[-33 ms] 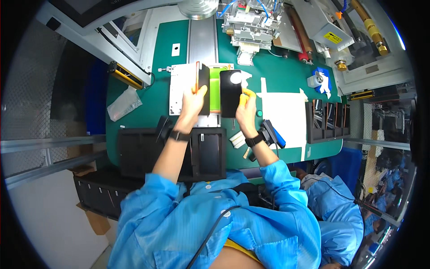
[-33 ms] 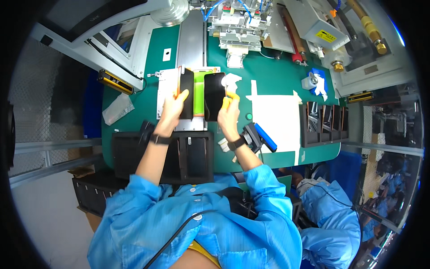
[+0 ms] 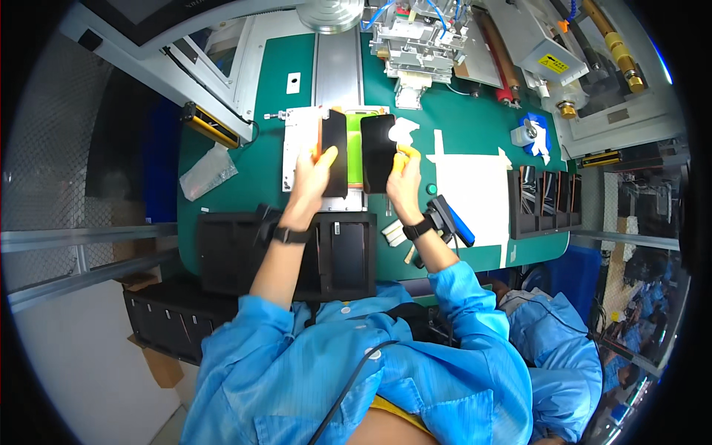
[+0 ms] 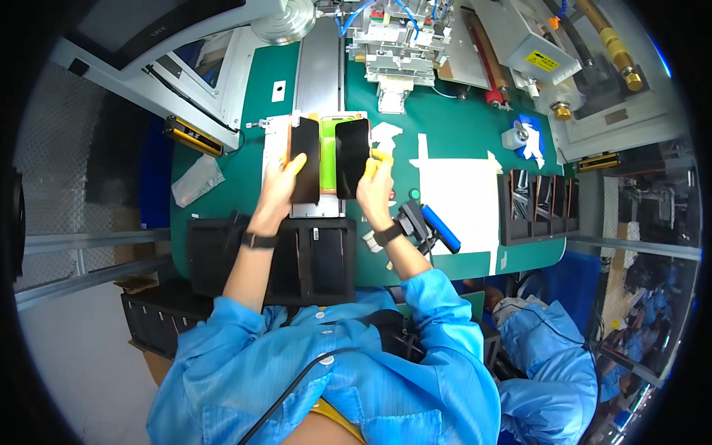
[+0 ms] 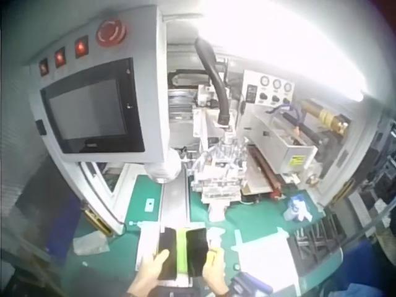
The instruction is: The worker is assembling smartphone screens and back panels using a roller and a specialized alignment jig on a manufacturing line.
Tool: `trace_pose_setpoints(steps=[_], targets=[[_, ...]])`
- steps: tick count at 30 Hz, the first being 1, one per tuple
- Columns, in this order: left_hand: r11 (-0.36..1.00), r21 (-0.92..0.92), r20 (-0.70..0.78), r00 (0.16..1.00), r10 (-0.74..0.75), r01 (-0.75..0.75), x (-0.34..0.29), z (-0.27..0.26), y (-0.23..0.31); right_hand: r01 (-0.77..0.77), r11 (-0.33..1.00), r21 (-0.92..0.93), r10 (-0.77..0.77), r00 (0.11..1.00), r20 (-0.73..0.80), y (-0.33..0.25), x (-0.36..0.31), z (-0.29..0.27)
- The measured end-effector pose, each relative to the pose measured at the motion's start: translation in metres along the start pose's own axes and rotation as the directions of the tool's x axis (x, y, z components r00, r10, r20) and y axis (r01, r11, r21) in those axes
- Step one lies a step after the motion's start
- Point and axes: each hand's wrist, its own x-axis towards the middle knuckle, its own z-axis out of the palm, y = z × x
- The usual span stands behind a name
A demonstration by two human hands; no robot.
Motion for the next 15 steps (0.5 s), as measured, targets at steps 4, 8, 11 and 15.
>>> trace_pose_setpoints(steps=[4, 8, 11, 15], targets=[[0.949, -0.297, 0.058, 0.994, -0.089, 0.102, -0.055, -0.044, 0.016, -0.022, 0.999, 0.043, 0.022, 1.0, 0.006, 0.003, 0.009, 0.034], [0.885, -0.454, 0.015, 0.994, -0.108, 0.103, -0.095, -0.066, 0.012, 0.127, 0.948, -0.29, -0.152, 0.986, -0.063, 0.01, 0.018, 0.046], [0.782, -0.585, 0.079, 0.975, -0.208, 0.214, -0.107, -0.085, -0.004, 0.277, 0.89, -0.362, -0.267, 0.961, 0.079, 0.027, 0.019, 0.021], [0.577, -0.757, 0.158, 0.943, -0.294, 0.307, -0.12, -0.083, 0.005, 0.124, 0.941, -0.314, -0.119, 0.992, 0.036, 0.065, -0.006, -0.08]])
